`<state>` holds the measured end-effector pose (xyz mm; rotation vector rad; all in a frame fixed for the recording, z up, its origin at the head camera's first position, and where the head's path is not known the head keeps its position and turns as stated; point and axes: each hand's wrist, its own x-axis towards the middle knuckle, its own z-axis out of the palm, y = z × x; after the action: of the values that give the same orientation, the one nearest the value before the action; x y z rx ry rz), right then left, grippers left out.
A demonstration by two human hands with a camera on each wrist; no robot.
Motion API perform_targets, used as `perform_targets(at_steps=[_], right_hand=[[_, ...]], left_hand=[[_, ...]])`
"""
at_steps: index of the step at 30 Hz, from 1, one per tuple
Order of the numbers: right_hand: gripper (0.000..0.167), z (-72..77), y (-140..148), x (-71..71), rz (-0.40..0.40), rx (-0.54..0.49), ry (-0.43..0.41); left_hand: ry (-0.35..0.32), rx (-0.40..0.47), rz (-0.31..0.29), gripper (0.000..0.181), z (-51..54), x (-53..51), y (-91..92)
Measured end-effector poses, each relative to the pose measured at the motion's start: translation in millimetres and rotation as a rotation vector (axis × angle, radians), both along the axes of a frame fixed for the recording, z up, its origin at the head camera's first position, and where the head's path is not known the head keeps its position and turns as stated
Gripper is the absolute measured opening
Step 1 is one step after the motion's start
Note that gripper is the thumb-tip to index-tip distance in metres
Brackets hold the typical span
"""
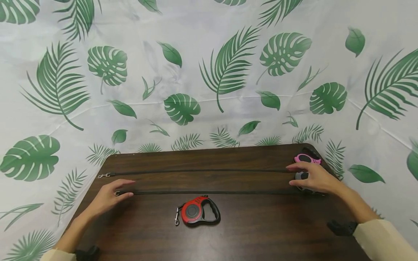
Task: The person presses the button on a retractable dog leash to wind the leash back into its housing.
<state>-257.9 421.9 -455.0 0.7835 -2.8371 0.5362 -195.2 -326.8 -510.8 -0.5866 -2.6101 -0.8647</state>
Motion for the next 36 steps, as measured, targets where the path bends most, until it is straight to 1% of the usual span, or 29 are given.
perform_targets(at_steps=[3, 5, 8, 13, 16, 18, 20, 23, 25, 27, 31, 33, 36], right_hand=[[0.053, 0.9, 14, 1.4, -0.017, 0.011, 0.032], [0.054, 1.8, 23, 3.1, -0.026, 0.000, 0.026], [0.057, 4.1, 34, 5.6, -0.053, -0.006, 0.000], [0.061, 4.0, 50, 8.0, -0.100, 0.025, -0.031], [0.062, 2.5, 60, 7.3, -0.119, 0.043, -0.072], [0.064, 1.4, 65, 6.5, -0.144, 0.055, -0.108], [0.067, -0.4, 69, 5.9, -0.148, 0.056, -0.135], [0.071, -3.8, 73, 5.6, -0.166, 0.063, -0.140], [0.075, -5.6, 75, 5.6, -0.150, 0.075, -0.134], [0.080, -8.4, 77, 5.5, -0.153, 0.100, -0.117], [0.088, -14.5, 80, 5.5, -0.131, 0.117, -0.129], [0.091, -17.7, 82, 5.6, -0.134, 0.130, -0.134], [0.092, -22.4, 85, 6.0, -0.117, 0.143, -0.136]], left_hand=[[0.010, -0.015, -0.002, 0.044, -1.9, 0.7, -5.8], [0.013, -0.022, -0.006, 0.045, -2.6, 0.5, -9.5], [0.006, -0.029, -0.006, 0.045, -3.0, 0.1, -14.2], [0.018, -0.022, -0.016, 0.045, -3.4, 1.7, -20.1], [0.023, -0.025, -0.021, 0.045, -4.0, 2.5, -22.1], [0.029, -0.032, -0.017, 0.044, -5.3, 1.4, -23.7], [0.038, -0.036, -0.017, 0.044, -6.5, 0.0, -25.4], [0.058, -0.041, -0.015, 0.044, -8.4, -1.8, -27.7], [0.066, -0.039, -0.022, 0.044, -9.2, -2.0, -28.6], [0.076, -0.040, -0.031, 0.044, -10.1, -2.3, -29.5], [0.083, -0.046, -0.049, 0.043, -11.4, -3.6, -31.0], [0.078, -0.059, -0.047, 0.041, -11.6, -4.8, -31.9], [0.053, -0.085, -0.040, 0.040, -11.6, -6.1, -33.5]])
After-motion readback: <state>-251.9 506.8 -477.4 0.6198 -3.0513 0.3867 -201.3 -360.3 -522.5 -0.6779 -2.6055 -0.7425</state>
